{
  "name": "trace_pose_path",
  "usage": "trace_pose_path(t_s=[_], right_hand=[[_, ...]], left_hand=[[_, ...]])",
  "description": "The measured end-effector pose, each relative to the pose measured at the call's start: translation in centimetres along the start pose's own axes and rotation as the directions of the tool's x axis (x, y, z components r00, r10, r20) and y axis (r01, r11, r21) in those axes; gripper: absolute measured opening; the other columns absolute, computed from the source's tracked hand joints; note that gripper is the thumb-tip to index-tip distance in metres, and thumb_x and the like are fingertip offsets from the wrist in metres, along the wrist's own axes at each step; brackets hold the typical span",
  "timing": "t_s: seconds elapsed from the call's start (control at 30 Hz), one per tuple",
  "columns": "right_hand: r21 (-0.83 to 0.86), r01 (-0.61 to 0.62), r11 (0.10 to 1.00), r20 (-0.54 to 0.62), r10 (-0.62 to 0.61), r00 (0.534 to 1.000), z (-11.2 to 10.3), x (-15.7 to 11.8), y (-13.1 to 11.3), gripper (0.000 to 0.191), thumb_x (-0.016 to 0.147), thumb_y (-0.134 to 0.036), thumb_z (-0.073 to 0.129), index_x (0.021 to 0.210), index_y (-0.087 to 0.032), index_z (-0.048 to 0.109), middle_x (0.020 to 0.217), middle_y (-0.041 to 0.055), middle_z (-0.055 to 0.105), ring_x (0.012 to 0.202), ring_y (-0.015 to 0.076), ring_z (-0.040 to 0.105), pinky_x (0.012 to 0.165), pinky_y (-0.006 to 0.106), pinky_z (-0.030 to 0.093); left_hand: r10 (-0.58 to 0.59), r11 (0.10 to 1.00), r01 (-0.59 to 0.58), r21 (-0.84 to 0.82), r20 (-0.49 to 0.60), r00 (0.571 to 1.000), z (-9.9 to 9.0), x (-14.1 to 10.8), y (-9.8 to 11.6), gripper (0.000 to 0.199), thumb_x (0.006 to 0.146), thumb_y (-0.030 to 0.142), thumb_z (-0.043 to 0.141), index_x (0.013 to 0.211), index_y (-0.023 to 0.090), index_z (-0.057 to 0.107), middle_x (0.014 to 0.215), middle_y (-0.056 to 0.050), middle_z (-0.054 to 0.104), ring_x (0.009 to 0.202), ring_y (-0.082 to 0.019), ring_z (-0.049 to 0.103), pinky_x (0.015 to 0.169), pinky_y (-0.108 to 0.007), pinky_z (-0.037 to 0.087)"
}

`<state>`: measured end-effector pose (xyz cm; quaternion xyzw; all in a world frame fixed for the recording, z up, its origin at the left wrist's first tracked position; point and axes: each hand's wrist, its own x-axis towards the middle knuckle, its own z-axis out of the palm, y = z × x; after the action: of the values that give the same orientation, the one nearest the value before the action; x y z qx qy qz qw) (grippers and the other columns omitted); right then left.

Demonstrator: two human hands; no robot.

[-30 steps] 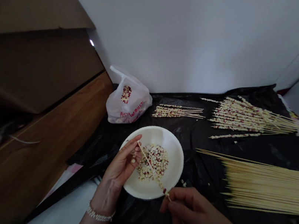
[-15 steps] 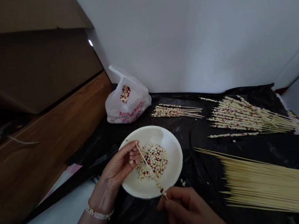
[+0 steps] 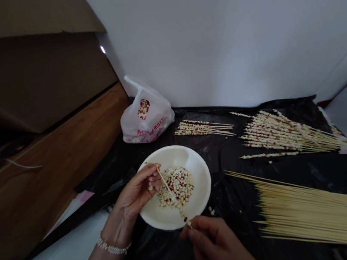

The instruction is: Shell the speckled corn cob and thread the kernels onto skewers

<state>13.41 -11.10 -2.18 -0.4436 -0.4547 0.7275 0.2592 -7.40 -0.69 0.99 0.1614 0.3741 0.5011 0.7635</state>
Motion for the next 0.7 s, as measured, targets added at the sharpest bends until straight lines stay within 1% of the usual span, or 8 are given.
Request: trace_pose_path(t_s=[0.13,0.23,0.33,0.4,0.5,0.57,0.63,0.7], right_hand=[[0.013,0.035,0.999,-0.057,-0.034,0.998,0.1,0.1,-0.2,0.055,0.085,-0.07,0.058,0.094,-0.017,0.07,0.045,-0.0064,0.049,0.04,0.0061,0.036,0.042,0.019,0.025],[0.001,0.062,0.998,-0.087,-0.062,0.994,-0.1,0.1,-0.4,0.052,0.087,-0.068,0.058,0.092,-0.018,0.071,0.045,-0.0056,0.05,0.041,0.007,0.037,0.043,0.02,0.026],[-0.015,0.071,0.997,-0.068,-0.072,0.995,-0.3,0.2,-0.6,0.051,0.088,-0.067,0.057,0.094,-0.018,0.071,0.047,-0.0054,0.05,0.041,0.0066,0.034,0.042,0.02,0.023],[-0.021,0.081,0.997,-0.071,-0.082,0.994,-0.3,0.3,-0.5,0.051,0.089,-0.066,0.057,0.094,-0.018,0.071,0.047,-0.0052,0.051,0.041,0.0064,0.035,0.042,0.02,0.023],[-0.016,0.097,0.995,-0.092,-0.098,0.991,-0.3,0.3,-0.3,0.048,0.09,-0.064,0.057,0.094,-0.017,0.071,0.048,-0.005,0.052,0.041,0.0063,0.038,0.044,0.02,0.025],[-0.006,0.094,0.996,-0.093,-0.094,0.991,-0.3,0.3,-0.3,0.048,0.091,-0.063,0.057,0.096,-0.017,0.07,0.049,-0.0051,0.053,0.042,0.0062,0.037,0.044,0.02,0.024],[-0.013,0.091,0.996,-0.085,-0.092,0.992,-0.3,0.3,-0.3,0.048,0.091,-0.063,0.057,0.097,-0.017,0.07,0.049,-0.0049,0.053,0.042,0.0063,0.037,0.043,0.02,0.023],[-0.028,0.105,0.994,-0.094,-0.107,0.99,-0.4,0.3,-0.4,0.048,0.091,-0.063,0.056,0.097,-0.017,0.071,0.049,-0.0045,0.053,0.042,0.0069,0.037,0.043,0.021,0.023]], left_hand=[[0.031,0.987,-0.033,0.155,0.015,0.999,0.3,-0.2,-0.8,0.024,0.057,0.014,0.089,0.069,0.011,0.068,0.059,0.003,0.057,0.05,-0.003,0.045,0.049,-0.015,0.035],[0.002,0.968,-0.01,0.25,0.032,0.999,0.5,-0.4,-1.4,0.023,0.06,0.02,0.089,0.069,0.011,0.069,0.058,0.003,0.058,0.05,-0.003,0.044,0.051,-0.016,0.034],[-0.041,0.942,0.011,0.335,0.083,0.996,0.5,-0.5,-1.5,0.024,0.062,0.024,0.088,0.067,0.01,0.07,0.054,0.002,0.056,0.049,-0.003,0.042,0.05,-0.017,0.031],[-0.059,0.93,0.022,0.367,0.088,0.994,0.6,-0.6,-1.4,0.025,0.062,0.026,0.089,0.067,0.01,0.07,0.056,0.001,0.058,0.049,-0.003,0.043,0.049,-0.018,0.029],[-0.079,0.916,0.042,0.398,0.079,0.994,0.7,-0.8,-1.4,0.026,0.06,0.026,0.09,0.068,0.011,0.071,0.059,0.0,0.062,0.05,-0.004,0.046,0.05,-0.018,0.032],[-0.104,0.906,0.056,0.42,0.091,0.99,0.8,-0.9,-1.4,0.025,0.06,0.024,0.09,0.068,0.011,0.071,0.058,0.0,0.061,0.051,-0.004,0.048,0.05,-0.017,0.033],[-0.132,0.901,0.077,0.428,0.1,0.986,0.9,-1.0,-1.6,0.023,0.061,0.023,0.089,0.068,0.011,0.071,0.058,0.0,0.061,0.05,-0.005,0.049,0.05,-0.017,0.035],[-0.14,0.908,0.088,0.41,0.099,0.985,1.0,-1.0,-1.8,0.022,0.065,0.025,0.088,0.07,0.01,0.072,0.062,-0.002,0.064,0.051,-0.004,0.05,0.05,-0.016,0.036]])
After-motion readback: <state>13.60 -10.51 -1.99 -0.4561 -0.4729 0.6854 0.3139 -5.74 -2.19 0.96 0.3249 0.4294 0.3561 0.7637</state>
